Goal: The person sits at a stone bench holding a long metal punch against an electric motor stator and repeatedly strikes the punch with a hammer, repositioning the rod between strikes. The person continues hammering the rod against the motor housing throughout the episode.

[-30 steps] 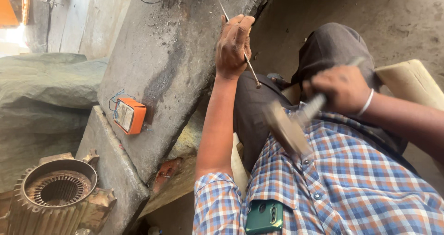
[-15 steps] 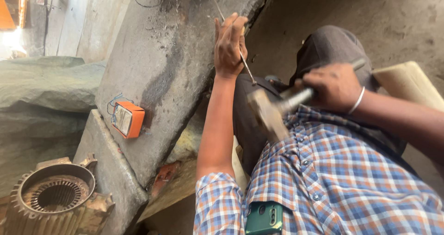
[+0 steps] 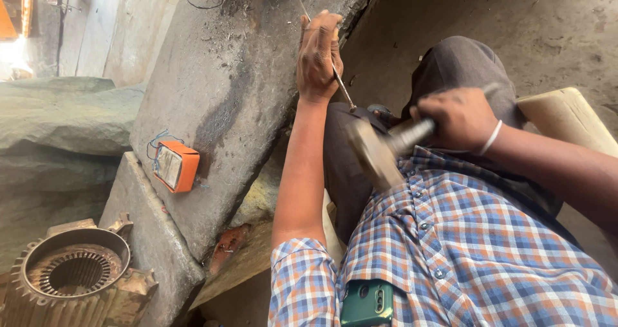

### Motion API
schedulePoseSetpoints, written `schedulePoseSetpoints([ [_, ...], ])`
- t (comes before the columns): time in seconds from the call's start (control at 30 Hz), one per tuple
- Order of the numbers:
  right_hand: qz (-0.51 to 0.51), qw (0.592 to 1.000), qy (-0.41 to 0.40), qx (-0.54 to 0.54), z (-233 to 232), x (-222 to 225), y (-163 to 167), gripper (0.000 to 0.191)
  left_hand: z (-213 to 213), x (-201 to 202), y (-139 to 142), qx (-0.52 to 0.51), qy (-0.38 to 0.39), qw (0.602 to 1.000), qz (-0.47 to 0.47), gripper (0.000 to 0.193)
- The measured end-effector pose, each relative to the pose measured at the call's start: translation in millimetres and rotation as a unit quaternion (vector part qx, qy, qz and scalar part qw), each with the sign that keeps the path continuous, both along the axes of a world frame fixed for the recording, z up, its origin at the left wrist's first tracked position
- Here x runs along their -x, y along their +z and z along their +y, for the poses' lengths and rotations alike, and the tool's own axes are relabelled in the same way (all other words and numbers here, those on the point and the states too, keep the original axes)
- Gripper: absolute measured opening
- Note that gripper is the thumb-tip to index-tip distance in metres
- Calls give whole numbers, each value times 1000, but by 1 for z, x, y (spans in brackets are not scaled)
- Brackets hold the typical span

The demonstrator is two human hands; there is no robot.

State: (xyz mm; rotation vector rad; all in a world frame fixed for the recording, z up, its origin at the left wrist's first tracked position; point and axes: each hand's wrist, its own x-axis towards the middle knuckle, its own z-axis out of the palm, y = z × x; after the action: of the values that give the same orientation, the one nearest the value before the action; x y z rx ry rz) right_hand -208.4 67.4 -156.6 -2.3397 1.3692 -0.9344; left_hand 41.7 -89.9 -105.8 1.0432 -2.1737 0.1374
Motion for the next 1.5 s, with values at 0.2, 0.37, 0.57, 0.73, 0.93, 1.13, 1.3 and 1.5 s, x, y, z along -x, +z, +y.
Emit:
schedulePoseSetpoints([
  [0.2,-16,999,-12,34,-6,5,-4,16,-22,-8,-16,4,49,999,2,16],
  [0.37,-23,994,8,105,-8,29,-6,27,9,4,-31,-29,21,999,1,19],
  [0.57,-36,991,-21,130,-8,47,-9,34,100,13,-28,28,-20,999,-37,45],
  [0.73,-86,989,-15,119,-6,46,-5,30,95,4,-1,53,-26,997,-44,56],
  [0.93,-60,990,-15,124,-9,46,-2,29,93,4,1,28,-42,998,-40,58],
  [1.13,-52,990,-9,128,-9,45,-6,24,85,1,-6,35,-41,998,-42,60],
  [1.3,-47,992,-29,113,-8,45,-7,34,81,-1,0,41,-48,997,-43,59],
  [1.5,-50,991,-32,121,-8,45,-5,27,69,-3,1,33,-34,999,-22,46],
])
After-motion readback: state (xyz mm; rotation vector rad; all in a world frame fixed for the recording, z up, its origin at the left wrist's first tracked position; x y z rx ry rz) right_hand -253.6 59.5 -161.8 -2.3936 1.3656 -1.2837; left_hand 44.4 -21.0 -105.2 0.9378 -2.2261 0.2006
